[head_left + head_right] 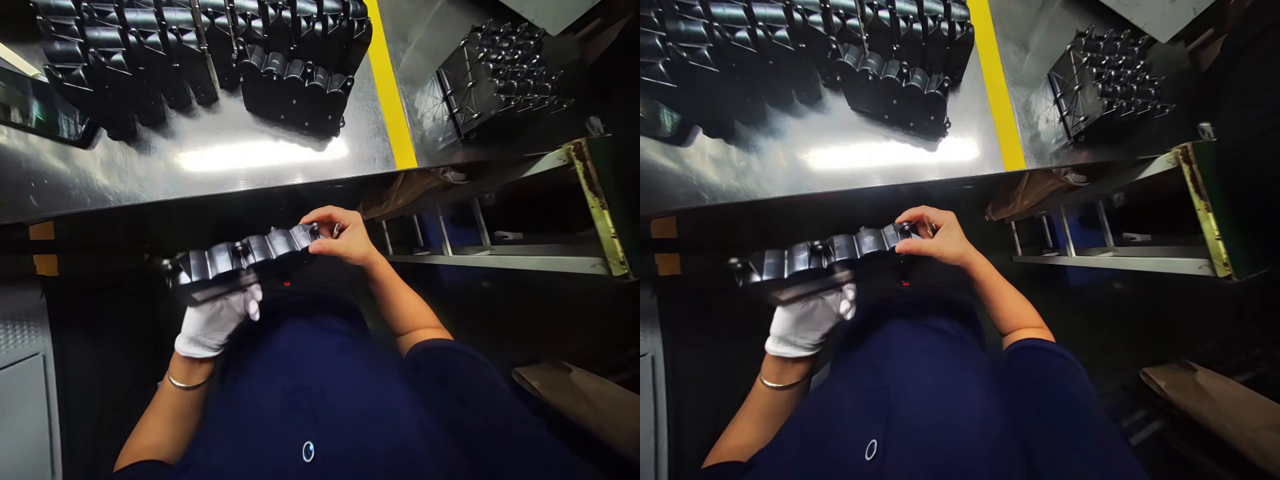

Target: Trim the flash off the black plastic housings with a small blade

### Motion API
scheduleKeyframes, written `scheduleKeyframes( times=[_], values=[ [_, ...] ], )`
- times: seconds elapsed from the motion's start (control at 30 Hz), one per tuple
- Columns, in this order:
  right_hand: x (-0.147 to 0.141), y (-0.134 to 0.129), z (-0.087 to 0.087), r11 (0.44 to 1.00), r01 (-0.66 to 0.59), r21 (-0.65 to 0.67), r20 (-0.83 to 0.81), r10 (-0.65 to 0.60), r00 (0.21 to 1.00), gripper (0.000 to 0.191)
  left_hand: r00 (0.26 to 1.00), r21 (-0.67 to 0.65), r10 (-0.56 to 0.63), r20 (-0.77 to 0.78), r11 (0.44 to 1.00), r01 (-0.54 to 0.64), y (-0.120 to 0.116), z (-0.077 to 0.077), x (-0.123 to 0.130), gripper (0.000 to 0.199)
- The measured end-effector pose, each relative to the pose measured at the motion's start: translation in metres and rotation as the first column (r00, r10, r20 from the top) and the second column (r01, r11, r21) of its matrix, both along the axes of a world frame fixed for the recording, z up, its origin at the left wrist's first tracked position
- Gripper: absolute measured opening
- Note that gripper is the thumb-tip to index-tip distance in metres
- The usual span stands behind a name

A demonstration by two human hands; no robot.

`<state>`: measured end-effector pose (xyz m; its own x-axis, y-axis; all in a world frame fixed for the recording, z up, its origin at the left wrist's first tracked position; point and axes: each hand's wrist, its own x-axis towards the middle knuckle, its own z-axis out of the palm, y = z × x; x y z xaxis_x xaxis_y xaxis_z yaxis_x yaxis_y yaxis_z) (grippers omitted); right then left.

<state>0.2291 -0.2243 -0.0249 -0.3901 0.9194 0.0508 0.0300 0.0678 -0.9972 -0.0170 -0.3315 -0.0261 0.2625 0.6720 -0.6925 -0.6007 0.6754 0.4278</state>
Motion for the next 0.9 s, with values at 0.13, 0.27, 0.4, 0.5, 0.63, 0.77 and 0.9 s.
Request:
scheduleKeyframes(
  times=[0.13, 0.27, 0.4, 0.5, 0.63, 0.77, 0.9],
  values=[
    [-0.020, -0.011, -0.002, 0.986, 0.131, -0.100, -0.013, -0.133, 0.991, 0.055, 0.974, 0.151, 0.142, -0.178, 0.982, -0.116, 0.006, 0.016, 0.006, 0.027],
    [-0.038, -0.025, 0.001, 0.978, -0.076, -0.196, -0.055, 0.067, 0.996, 0.055, 0.940, 0.092, 0.320, -0.117, 0.946, -0.310, 0.011, 0.024, 0.017, 0.019],
    [-0.036, -0.025, 0.005, 0.961, -0.172, -0.218, -0.089, 0.156, 0.984, 0.051, 0.890, -0.170, 0.453, -0.055, 0.874, -0.455, 0.018, 0.025, 0.025, 0.035],
    [-0.031, -0.022, 0.007, 0.972, -0.166, -0.167, -0.037, 0.162, 0.986, 0.050, 0.877, -0.181, 0.477, -0.055, 0.859, -0.478, 0.019, 0.024, 0.031, 0.038],
    [-0.032, -0.025, 0.006, 0.988, -0.150, 0.033, 0.067, 0.148, 0.987, 0.043, 0.876, -0.237, 0.473, -0.100, 0.843, -0.482, 0.019, 0.021, 0.038, 0.034],
    [-0.038, -0.028, -0.001, 0.917, -0.091, 0.388, 0.267, -0.018, 0.964, 0.036, 0.805, -0.128, 0.577, -0.138, 0.796, -0.592, 0.024, 0.018, 0.031, 0.031],
    [-0.036, -0.024, -0.002, 0.916, -0.088, 0.392, 0.440, -0.102, 0.892, 0.036, 0.787, -0.090, 0.603, -0.129, 0.784, -0.615, 0.021, 0.015, 0.010, 0.033]
  ],
)
